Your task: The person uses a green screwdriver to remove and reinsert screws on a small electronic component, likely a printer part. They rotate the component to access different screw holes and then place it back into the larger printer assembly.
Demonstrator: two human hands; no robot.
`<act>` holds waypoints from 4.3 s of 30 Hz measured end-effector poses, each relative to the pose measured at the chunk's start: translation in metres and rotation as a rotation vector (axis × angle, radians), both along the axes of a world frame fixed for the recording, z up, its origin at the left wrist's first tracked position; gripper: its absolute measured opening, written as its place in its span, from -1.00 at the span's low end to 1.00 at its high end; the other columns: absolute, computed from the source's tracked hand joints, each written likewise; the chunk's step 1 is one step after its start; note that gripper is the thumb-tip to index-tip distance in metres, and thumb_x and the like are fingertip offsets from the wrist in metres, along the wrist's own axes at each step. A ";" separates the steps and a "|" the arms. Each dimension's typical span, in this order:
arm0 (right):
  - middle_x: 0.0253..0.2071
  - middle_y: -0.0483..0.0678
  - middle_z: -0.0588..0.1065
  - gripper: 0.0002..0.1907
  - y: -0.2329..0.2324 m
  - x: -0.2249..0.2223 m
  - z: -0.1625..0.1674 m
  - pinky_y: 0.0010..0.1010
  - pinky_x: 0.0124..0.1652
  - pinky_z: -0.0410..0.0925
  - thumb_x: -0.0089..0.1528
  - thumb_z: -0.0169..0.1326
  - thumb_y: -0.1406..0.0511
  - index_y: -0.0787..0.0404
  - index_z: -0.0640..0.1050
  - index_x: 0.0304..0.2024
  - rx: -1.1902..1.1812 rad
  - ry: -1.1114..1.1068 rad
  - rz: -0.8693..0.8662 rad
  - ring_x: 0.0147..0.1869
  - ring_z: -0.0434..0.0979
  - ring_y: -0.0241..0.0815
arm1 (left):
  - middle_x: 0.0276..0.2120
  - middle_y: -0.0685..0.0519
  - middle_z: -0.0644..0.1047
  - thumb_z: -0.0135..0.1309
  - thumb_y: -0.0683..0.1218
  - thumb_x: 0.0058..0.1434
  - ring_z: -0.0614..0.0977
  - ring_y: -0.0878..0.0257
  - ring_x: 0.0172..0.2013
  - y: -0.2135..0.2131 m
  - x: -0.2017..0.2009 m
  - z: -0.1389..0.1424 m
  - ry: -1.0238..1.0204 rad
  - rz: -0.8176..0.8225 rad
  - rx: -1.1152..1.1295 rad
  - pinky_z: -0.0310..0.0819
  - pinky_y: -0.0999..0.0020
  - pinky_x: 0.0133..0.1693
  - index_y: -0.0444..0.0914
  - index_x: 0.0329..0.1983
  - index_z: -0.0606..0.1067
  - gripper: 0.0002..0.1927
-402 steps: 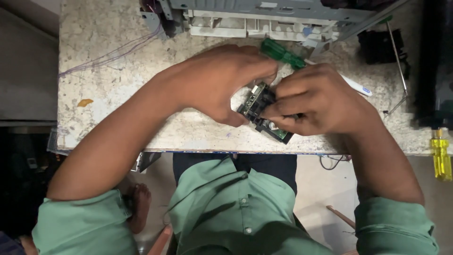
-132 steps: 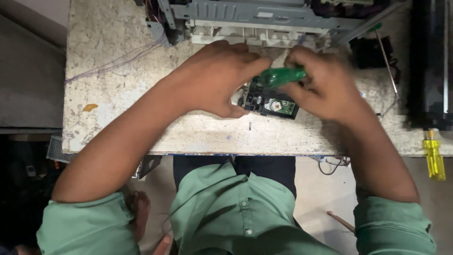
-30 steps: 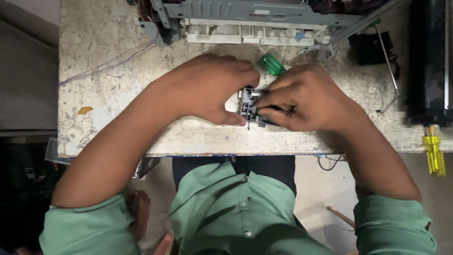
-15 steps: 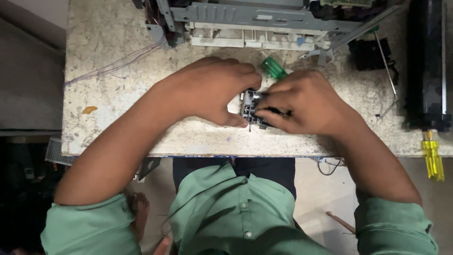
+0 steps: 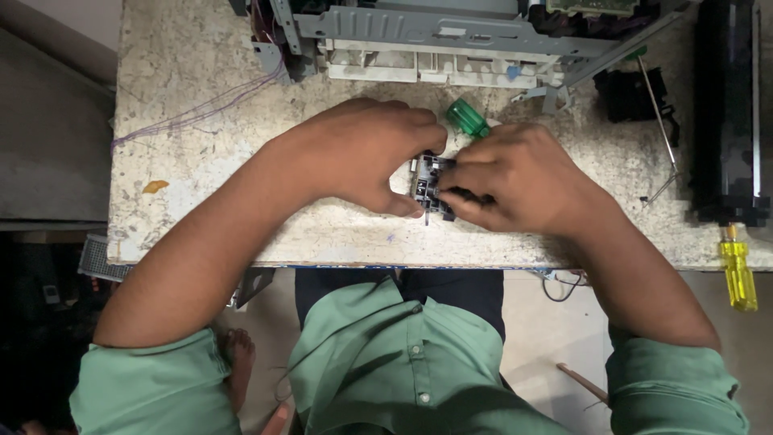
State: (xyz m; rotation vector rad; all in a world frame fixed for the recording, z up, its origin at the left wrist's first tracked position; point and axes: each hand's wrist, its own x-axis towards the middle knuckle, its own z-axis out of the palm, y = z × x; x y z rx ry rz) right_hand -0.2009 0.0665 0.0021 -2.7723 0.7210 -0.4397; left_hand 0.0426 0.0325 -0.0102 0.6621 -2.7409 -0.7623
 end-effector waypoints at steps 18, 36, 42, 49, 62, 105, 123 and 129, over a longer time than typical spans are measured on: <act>-0.55 -0.13 0.46 -0.88 -0.006 -0.005 -0.016 -0.33 -0.37 0.37 0.09 0.30 0.30 0.16 0.65 -0.34 0.187 -0.123 -0.147 -0.46 0.49 -0.20 | -0.07 -0.10 0.53 0.42 0.12 -0.14 0.57 -0.13 -0.05 0.001 0.003 -0.003 0.036 -0.005 -0.012 0.45 -0.05 -0.11 -0.28 -0.01 0.47 -0.32; -0.29 -0.18 0.51 -0.82 -0.007 -0.005 -0.001 -0.22 -0.19 0.35 0.07 0.30 0.32 0.03 0.69 -0.25 0.068 -0.043 0.164 -0.22 0.55 -0.17 | -0.13 -0.08 0.54 0.43 0.14 -0.14 0.58 -0.11 -0.08 0.000 0.002 -0.001 0.003 0.001 -0.016 0.45 -0.04 -0.13 -0.26 -0.11 0.47 -0.38; -0.29 -0.15 0.49 -0.81 -0.005 -0.004 0.003 -0.17 -0.14 0.38 0.08 0.29 0.30 0.09 0.66 -0.23 0.069 -0.031 0.145 -0.19 0.55 -0.10 | -0.13 -0.09 0.53 0.43 0.13 -0.14 0.58 -0.12 -0.09 0.001 0.002 -0.001 0.033 -0.002 -0.039 0.46 -0.03 -0.14 -0.28 -0.09 0.47 -0.36; -0.13 0.00 0.50 -0.41 -0.004 -0.006 0.010 -0.12 -0.08 0.39 -0.01 0.40 -0.02 0.14 0.56 -0.07 0.047 -0.034 0.022 -0.05 0.53 0.08 | -0.14 -0.10 0.53 0.44 0.12 -0.17 0.59 -0.13 -0.11 0.001 -0.001 -0.001 0.015 0.006 -0.055 0.45 -0.02 -0.14 -0.28 -0.10 0.48 -0.35; -0.14 0.01 0.56 -0.28 -0.005 -0.024 0.007 -0.12 -0.17 0.42 -0.06 0.48 -0.02 0.22 0.44 -0.09 -0.015 0.036 -0.295 -0.13 0.60 0.08 | -0.03 -0.12 0.45 0.36 -0.02 -0.18 0.55 -0.04 -0.04 0.008 -0.005 0.014 0.176 0.014 -0.468 0.40 0.03 -0.02 -0.29 0.06 0.37 -0.28; -0.32 -0.18 0.53 -0.74 0.004 -0.004 -0.013 -0.28 -0.49 0.37 0.23 0.28 0.20 0.04 0.71 -0.03 -0.116 0.056 -0.085 -0.46 0.53 -0.14 | 0.07 -0.25 0.48 0.35 -0.08 -0.08 0.58 -0.19 0.02 0.004 0.020 0.034 0.119 0.167 -0.445 0.52 0.01 -0.03 -0.37 0.12 0.35 -0.30; -0.26 -0.08 0.63 -0.87 -0.002 -0.025 0.009 -0.37 -0.42 0.43 0.10 0.33 0.27 0.12 0.65 -0.33 0.143 -0.181 -0.012 -0.40 0.61 -0.18 | -0.41 -0.22 0.56 0.45 0.07 -0.12 0.64 -0.15 -0.32 -0.007 0.011 0.025 0.024 0.168 0.031 0.48 0.01 -0.25 -0.31 0.05 0.41 -0.27; -0.16 0.01 0.62 -0.86 -0.006 -0.027 0.002 -0.41 -0.17 0.56 0.25 0.29 0.40 0.26 0.63 -0.14 0.143 -0.303 -0.021 -0.14 0.70 -0.14 | -0.18 -0.16 0.57 0.47 0.06 -0.20 0.58 -0.12 -0.10 -0.007 0.000 0.008 0.147 -0.031 -0.094 0.46 0.05 -0.06 -0.29 -0.12 0.54 -0.39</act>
